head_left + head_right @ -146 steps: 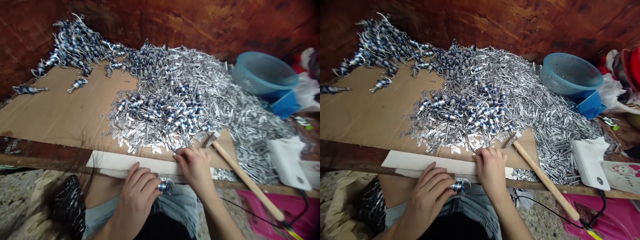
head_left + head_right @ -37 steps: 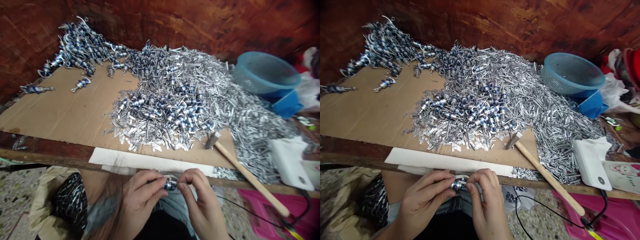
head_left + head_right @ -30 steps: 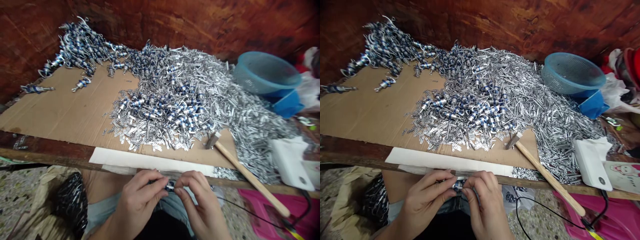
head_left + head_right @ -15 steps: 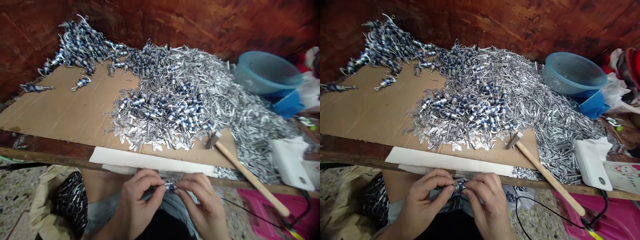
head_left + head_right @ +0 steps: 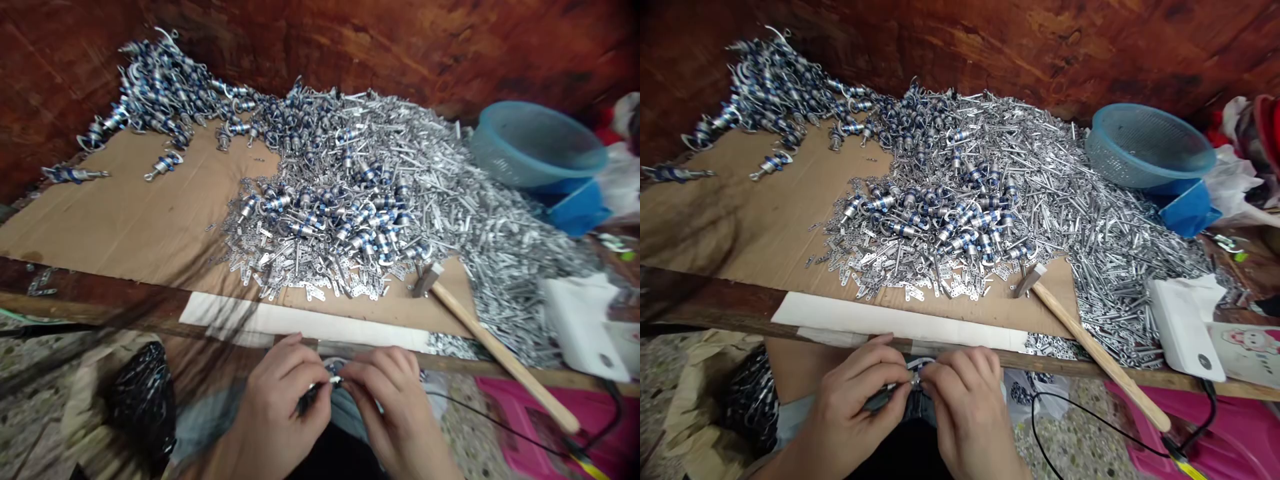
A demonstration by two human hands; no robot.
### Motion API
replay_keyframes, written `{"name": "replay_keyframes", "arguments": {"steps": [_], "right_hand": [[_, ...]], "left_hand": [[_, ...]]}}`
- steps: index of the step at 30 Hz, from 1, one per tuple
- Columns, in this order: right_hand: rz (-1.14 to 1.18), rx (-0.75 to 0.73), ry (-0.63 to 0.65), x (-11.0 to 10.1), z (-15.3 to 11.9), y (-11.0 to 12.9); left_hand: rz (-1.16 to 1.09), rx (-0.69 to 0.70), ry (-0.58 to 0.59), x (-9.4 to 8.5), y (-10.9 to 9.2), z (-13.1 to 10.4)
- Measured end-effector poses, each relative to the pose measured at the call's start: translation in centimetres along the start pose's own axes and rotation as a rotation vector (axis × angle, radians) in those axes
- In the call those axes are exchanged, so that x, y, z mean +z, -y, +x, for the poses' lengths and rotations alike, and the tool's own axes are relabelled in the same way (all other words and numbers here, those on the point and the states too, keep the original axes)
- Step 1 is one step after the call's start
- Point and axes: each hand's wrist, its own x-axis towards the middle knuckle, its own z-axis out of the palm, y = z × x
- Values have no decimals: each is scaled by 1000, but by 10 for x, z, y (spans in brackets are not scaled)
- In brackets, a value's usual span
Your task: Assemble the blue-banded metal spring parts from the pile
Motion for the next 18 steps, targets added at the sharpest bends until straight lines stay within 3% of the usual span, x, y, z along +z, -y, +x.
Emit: {"name": "replay_keyframes", "arguments": {"steps": [5, 10, 13, 18], "right_hand": [[100, 180, 158, 6, -8, -5], [11, 306, 30, 25, -3, -9], [-50, 323, 30, 26, 7, -14], [-21, 334, 179, 12, 28, -24]], "left_hand": [[56, 196, 80, 4, 16, -16], [315, 361, 73, 11, 39, -25], [418, 348, 82, 11, 40, -19], [397, 213, 109, 11, 28, -11]]}}
